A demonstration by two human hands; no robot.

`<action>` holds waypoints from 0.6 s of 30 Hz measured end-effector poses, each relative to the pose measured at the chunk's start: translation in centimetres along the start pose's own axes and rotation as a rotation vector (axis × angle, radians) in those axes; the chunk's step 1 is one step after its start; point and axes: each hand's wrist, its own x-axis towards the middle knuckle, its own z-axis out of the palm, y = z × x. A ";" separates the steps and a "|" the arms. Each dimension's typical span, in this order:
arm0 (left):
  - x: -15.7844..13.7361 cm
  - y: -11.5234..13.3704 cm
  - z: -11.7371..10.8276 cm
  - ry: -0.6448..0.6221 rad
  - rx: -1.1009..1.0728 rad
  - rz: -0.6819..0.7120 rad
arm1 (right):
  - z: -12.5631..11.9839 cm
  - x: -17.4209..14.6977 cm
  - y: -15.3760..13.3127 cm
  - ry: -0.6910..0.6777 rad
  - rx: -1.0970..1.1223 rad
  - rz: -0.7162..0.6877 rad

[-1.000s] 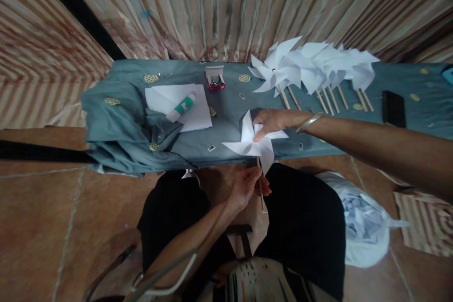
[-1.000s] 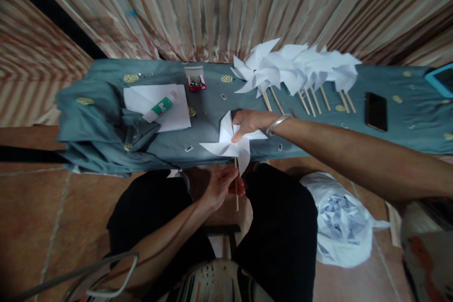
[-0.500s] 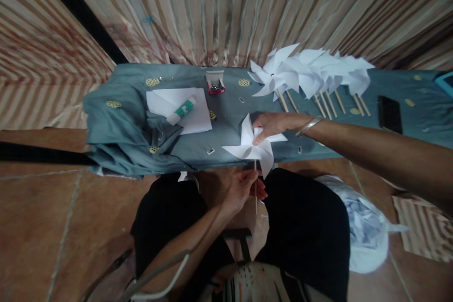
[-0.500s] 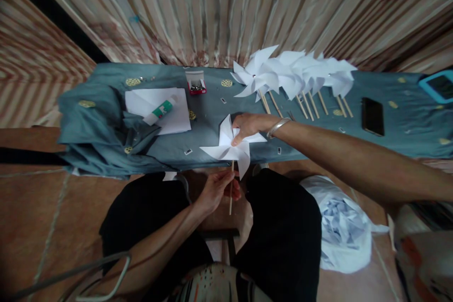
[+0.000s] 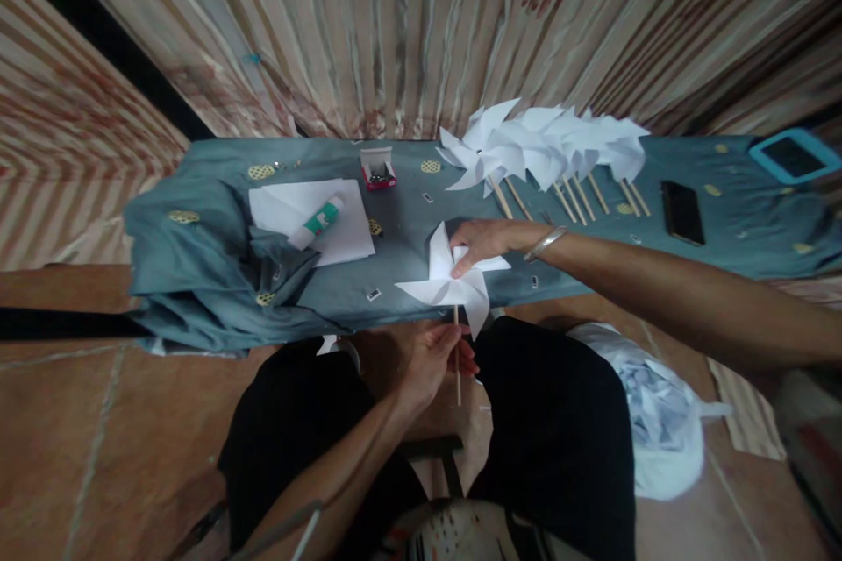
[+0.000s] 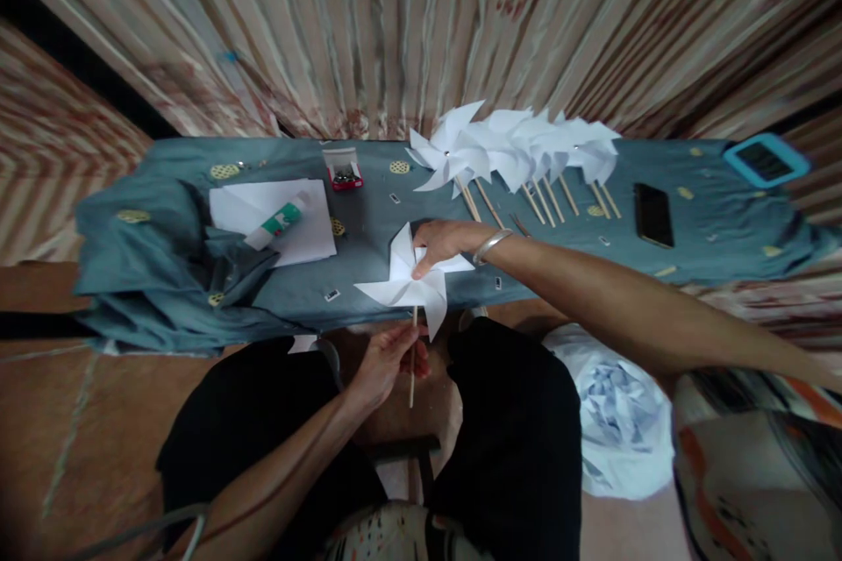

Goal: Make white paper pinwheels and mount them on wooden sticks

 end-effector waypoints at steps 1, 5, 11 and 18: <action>0.0 0.1 0.0 0.002 0.000 0.001 | 0.0 0.0 0.0 0.011 -0.009 -0.010; 0.0 0.3 0.0 0.007 0.006 0.003 | -0.2 -0.2 0.1 0.010 0.019 -0.037; 0.0 0.4 0.0 0.018 0.000 -0.005 | 0.0 -0.3 0.8 0.020 0.058 -0.073; 0.0 0.5 0.0 0.025 0.040 -0.005 | 0.0 -0.5 0.1 0.052 0.029 -0.044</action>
